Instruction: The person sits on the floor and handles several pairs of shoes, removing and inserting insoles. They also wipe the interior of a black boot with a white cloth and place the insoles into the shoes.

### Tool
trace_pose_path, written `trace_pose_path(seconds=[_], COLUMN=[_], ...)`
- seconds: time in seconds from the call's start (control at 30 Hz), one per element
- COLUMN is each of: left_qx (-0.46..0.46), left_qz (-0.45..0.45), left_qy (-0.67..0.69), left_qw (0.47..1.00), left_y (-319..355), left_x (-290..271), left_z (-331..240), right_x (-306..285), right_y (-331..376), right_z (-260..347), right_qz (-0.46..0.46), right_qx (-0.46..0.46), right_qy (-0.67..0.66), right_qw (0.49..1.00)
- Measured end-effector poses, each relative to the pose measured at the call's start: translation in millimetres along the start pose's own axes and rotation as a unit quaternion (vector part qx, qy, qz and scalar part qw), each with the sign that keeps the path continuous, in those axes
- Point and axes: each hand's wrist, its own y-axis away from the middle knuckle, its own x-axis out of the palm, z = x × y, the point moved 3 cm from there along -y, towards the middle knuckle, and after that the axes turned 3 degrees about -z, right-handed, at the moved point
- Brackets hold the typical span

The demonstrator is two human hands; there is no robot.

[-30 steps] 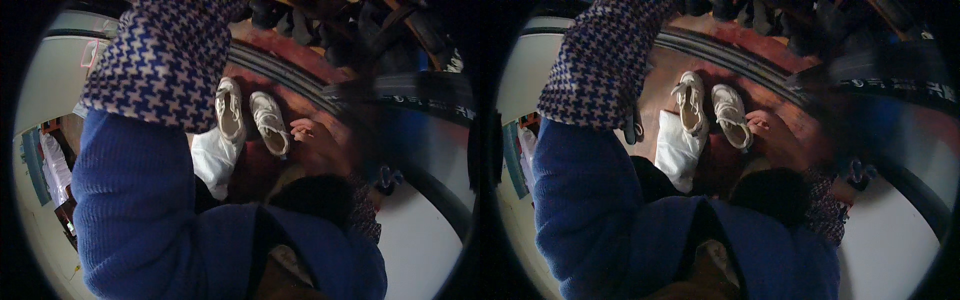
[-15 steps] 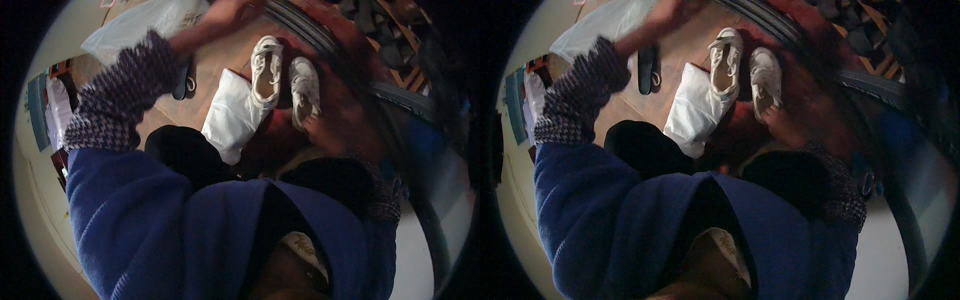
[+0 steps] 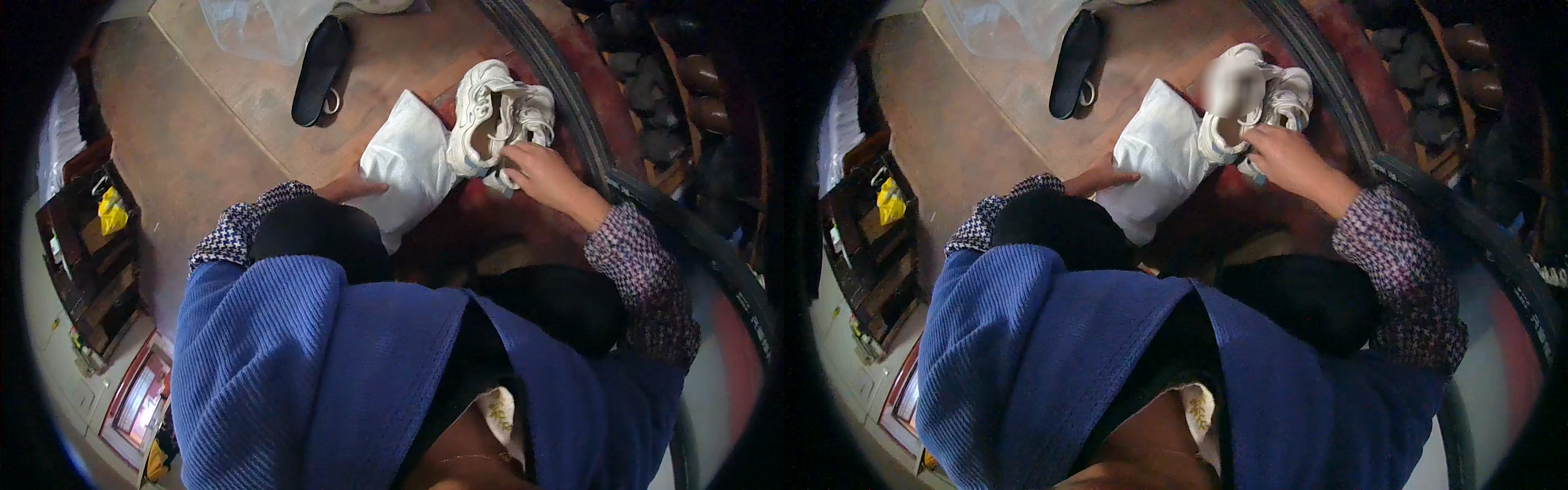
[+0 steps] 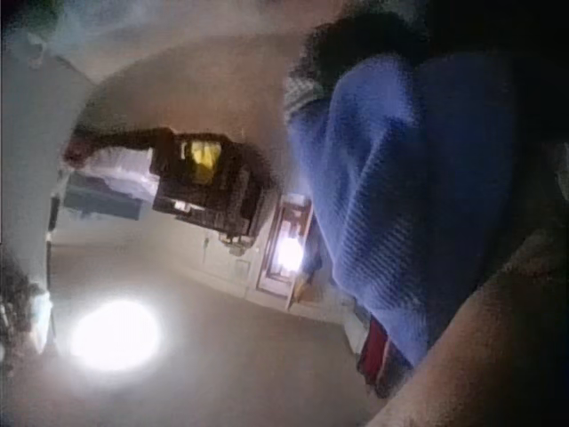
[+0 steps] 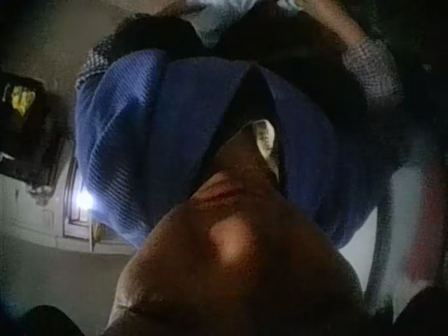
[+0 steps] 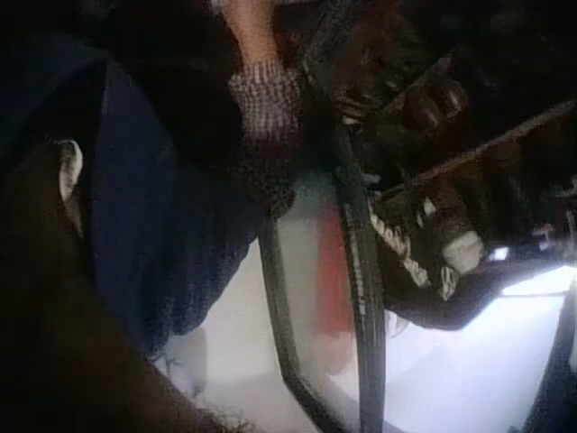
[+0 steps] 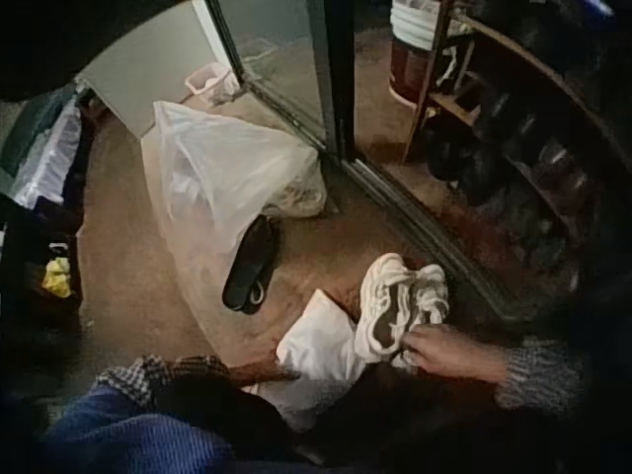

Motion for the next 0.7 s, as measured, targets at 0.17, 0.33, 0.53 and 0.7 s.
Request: trace_pose_path(seconds=[0.17, 0.33, 0.53, 0.7], left_qx=[0.12, -0.046, -0.097, -0.053], left_qz=[0.043, 0.083, 0.081, 0.14], left_qy=[0.032, 0.208, 0.335, 0.431], left_qw=[0.991, 0.973, 0.934, 0.89], left_y=[-0.2, 34.7, 56.4, 51.2], left_x=[1.7, -14.0, -32.6, -40.2], left_z=[-43.7, -67.4, -91.2, -108.9], right_x=[13.4, 25.6, 34.3, 42.0], right_y=[-49.9, -57.6, -60.9, -70.9], right_z=[25.8, 37.5, 22.5, 14.1], right_qz=[0.071, 0.046, 0.022, 0.04], right_qx=[-0.031, -0.035, 0.135, 0.335], right_qy=[0.023, -0.027, -0.208, -0.434], right_qw=[0.997, 0.998, 0.969, 0.835])
